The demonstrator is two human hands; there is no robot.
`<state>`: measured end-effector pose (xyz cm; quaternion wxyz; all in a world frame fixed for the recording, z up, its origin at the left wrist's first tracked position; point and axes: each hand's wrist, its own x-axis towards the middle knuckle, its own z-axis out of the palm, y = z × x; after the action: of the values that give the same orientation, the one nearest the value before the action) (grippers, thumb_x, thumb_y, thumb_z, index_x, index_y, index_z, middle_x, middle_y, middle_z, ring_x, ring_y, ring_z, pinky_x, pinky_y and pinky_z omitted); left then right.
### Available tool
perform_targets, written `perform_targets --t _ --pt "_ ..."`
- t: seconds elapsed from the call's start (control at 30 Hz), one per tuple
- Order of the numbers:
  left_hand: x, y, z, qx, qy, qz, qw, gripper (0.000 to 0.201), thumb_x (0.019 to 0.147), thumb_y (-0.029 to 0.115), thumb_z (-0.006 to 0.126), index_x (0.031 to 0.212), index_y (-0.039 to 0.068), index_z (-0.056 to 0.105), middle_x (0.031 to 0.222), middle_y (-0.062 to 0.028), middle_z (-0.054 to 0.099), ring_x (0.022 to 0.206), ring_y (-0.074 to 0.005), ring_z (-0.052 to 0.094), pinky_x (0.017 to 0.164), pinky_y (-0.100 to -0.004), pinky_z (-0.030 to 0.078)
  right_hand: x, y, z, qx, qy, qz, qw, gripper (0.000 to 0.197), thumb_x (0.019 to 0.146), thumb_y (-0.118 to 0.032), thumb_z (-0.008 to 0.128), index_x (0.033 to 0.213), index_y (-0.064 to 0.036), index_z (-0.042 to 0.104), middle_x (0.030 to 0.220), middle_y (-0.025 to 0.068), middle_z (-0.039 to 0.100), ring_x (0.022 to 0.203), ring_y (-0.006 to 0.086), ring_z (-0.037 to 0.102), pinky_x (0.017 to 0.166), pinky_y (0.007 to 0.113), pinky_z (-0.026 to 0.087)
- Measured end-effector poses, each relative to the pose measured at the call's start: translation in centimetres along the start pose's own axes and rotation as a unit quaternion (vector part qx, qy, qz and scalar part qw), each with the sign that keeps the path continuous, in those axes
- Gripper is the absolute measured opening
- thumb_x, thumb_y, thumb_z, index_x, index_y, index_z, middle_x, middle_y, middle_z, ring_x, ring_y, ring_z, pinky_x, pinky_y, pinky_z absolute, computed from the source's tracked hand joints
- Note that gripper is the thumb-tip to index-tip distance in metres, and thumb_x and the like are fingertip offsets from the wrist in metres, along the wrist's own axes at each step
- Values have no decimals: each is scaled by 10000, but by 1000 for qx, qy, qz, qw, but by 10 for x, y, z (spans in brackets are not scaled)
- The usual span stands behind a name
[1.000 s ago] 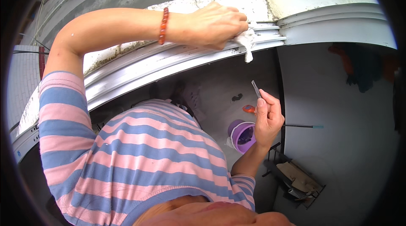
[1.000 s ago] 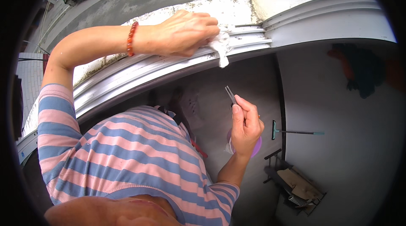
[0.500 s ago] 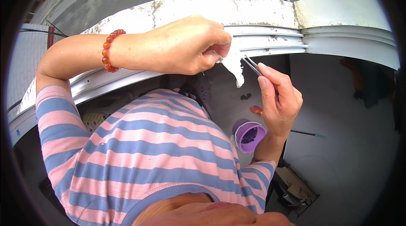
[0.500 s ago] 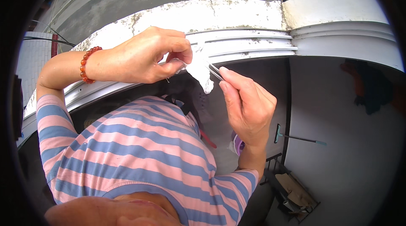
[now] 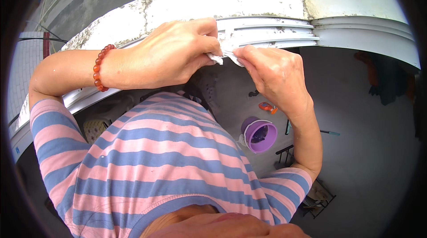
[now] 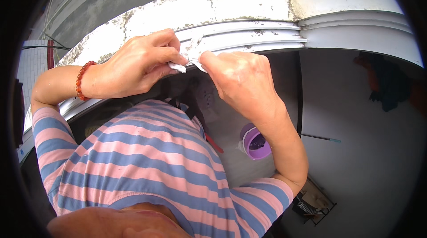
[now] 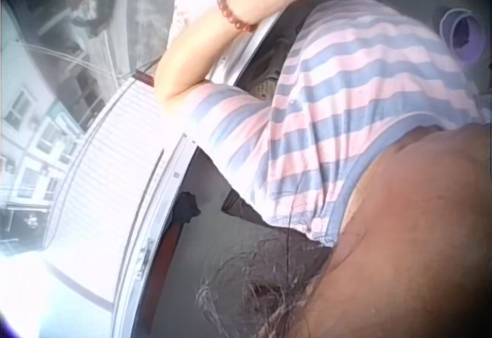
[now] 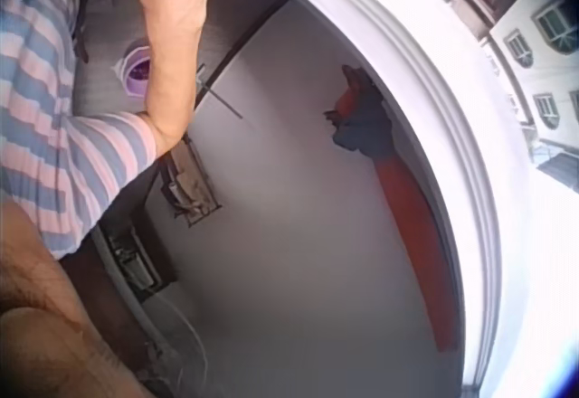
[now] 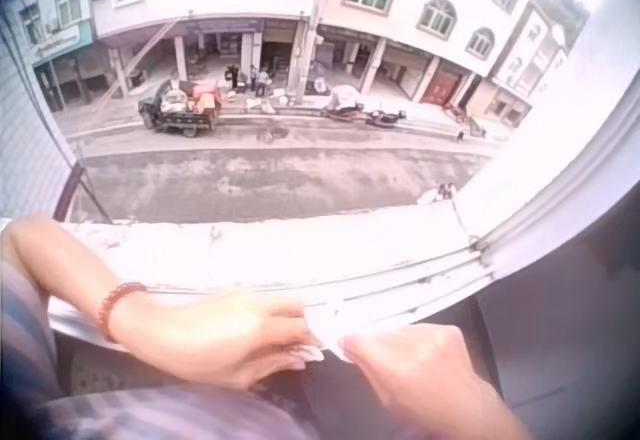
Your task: The person scrapes and wipes a white window frame using a small metal tool and a white cloth. They repeatedly scrape along the frame's edge and wipe away debris, working on a section of the frame from a high vantage point.
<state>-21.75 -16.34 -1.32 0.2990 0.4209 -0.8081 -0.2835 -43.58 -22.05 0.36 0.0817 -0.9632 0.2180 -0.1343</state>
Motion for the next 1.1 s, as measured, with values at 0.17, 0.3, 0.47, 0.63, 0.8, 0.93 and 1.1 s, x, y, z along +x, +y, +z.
perform_targets --t 0.17,0.3,0.47,0.63,0.8,0.93,1.1 --pt "25 -11 13 7 -19 -9 1000 188 677 -78 611 845 6 613 800 -123 538 736 -307 570 621 -360 463 4 8 -11 -32 -68 1 997 83 756 -66 605 820 -91 557 618 57 581 555 239 586 462 330 434" --pt "54 -14 29 55 -9 31 998 151 677 -47 608 814 14 593 773 -115 520 739 -316 546 618 -381 440 -2 32 -15 -56 -72 -10 996 129 702 -32 585 789 -87 508 568 51 556 529 241 576 437 350 416" --pt "75 -10 40 70 -14 29 997 125 685 -31 606 797 19 583 771 -116 520 753 -320 548 619 -399 441 -7 53 -26 -67 -89 -22 994 107 737 -49 587 806 -92 518 586 63 572 536 258 574 457 360 423" --pt "93 -11 54 28 37 30 998 125 704 -31 591 815 22 573 783 -132 564 758 -323 572 626 -396 447 -13 74 -35 -86 -102 -31 991 79 783 -92 585 836 -94 526 609 73 581 572 267 585 473 373 421" --pt "119 -15 57 -50 7 -28 998 174 730 22 611 903 12 593 730 -136 613 706 -285 608 630 -368 454 -14 78 -43 -132 -121 -24 984 116 795 -99 588 902 -110 544 629 78 581 586 278 581 485 392 423" --pt "127 -5 45 -43 4 -15 999 195 743 83 649 916 -6 626 708 -131 630 695 -233 616 633 -349 453 -19 71 -62 -111 -103 37 988 57 826 -139 597 837 -89 572 665 110 600 581 313 573 503 392 420" --pt "85 36 -2 -14 45 -22 999 146 750 47 626 887 -5 634 720 -134 640 705 -231 628 629 -334 460 -13 32 -82 -19 -30 101 994 73 848 -139 593 878 -76 611 605 124 583 536 302 566 497 340 414"
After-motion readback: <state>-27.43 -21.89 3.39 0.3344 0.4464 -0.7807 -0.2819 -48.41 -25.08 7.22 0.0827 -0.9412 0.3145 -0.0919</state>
